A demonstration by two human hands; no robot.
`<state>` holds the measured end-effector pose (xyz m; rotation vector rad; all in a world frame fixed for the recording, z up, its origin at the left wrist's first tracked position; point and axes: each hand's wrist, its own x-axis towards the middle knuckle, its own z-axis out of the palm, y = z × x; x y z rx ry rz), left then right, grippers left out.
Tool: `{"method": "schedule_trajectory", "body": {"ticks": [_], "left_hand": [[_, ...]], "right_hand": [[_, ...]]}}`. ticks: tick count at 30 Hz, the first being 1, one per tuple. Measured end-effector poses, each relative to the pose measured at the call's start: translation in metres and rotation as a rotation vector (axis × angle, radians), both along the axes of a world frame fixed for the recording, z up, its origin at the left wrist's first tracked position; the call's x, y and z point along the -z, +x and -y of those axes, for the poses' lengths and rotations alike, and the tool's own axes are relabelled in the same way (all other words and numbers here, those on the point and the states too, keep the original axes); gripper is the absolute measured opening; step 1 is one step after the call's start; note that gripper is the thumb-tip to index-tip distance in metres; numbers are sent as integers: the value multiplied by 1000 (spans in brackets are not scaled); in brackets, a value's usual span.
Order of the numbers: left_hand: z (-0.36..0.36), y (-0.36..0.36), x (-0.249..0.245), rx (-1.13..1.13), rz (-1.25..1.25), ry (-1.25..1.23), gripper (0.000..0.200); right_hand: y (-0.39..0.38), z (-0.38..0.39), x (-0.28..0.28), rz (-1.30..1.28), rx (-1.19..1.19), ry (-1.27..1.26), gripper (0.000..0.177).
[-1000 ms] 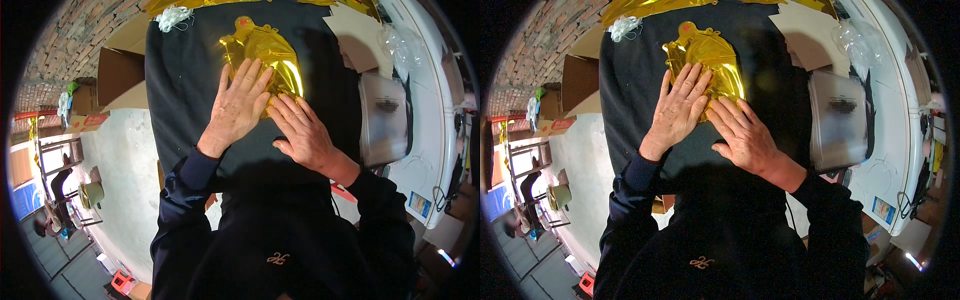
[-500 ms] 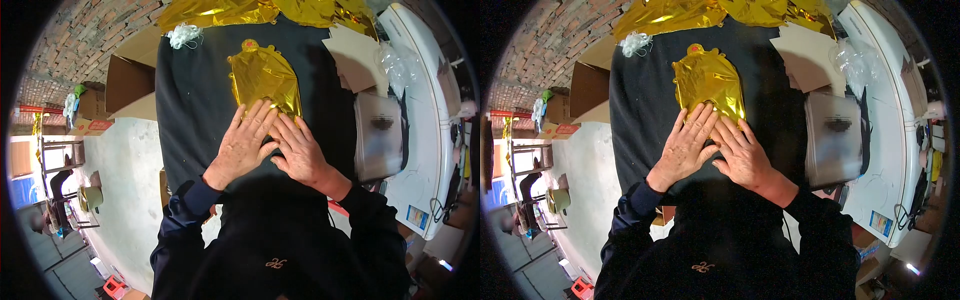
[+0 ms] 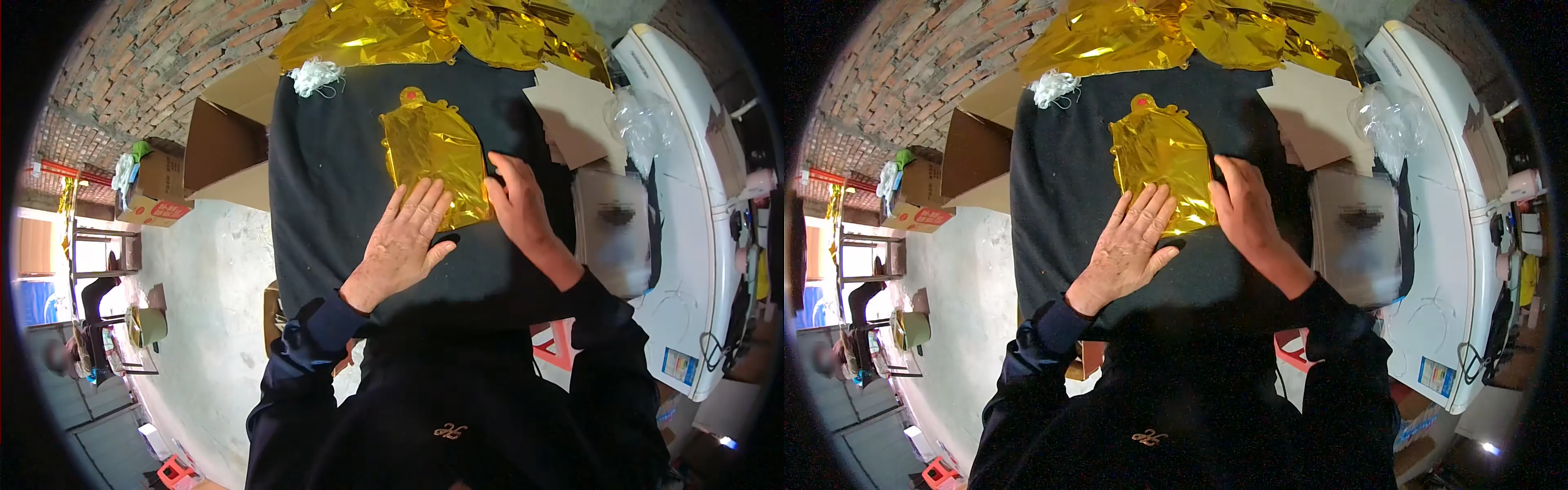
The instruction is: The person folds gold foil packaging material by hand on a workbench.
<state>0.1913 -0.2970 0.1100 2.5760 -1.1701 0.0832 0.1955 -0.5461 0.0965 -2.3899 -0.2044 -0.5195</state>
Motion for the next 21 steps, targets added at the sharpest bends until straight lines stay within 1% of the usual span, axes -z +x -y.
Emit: {"method": "schedule_trajectory", "body": {"ticks": [3,4,7,8,11,14,17,20,21], "left_hand": [[0,0,1,-3,9,-14,73],[0,0,2,-2,14,-21,73],[0,0,1,-5,7,-26,73],[-1,0,2,-3,4,-42,72],[-2,0,3,0,-1,-79,72],[-2,0,2,0,-1,-90,71],[-2,1,4,3,0,-84,70],[-3,0,3,10,7,-82,70],[-3,0,3,15,16,-81,70]], "right_hand": [[37,3,14,-28,-8,155,36],[51,-2,13,-27,37,157,34],[75,-15,0,-298,46,156,37],[86,-13,11,-315,63,140,44],[102,-11,-5,-469,77,22,54],[114,-6,-8,-559,38,-48,60],[128,-1,0,-711,-131,136,63],[136,-2,11,-783,-178,233,52],[132,-4,6,-791,-201,312,46]]}}
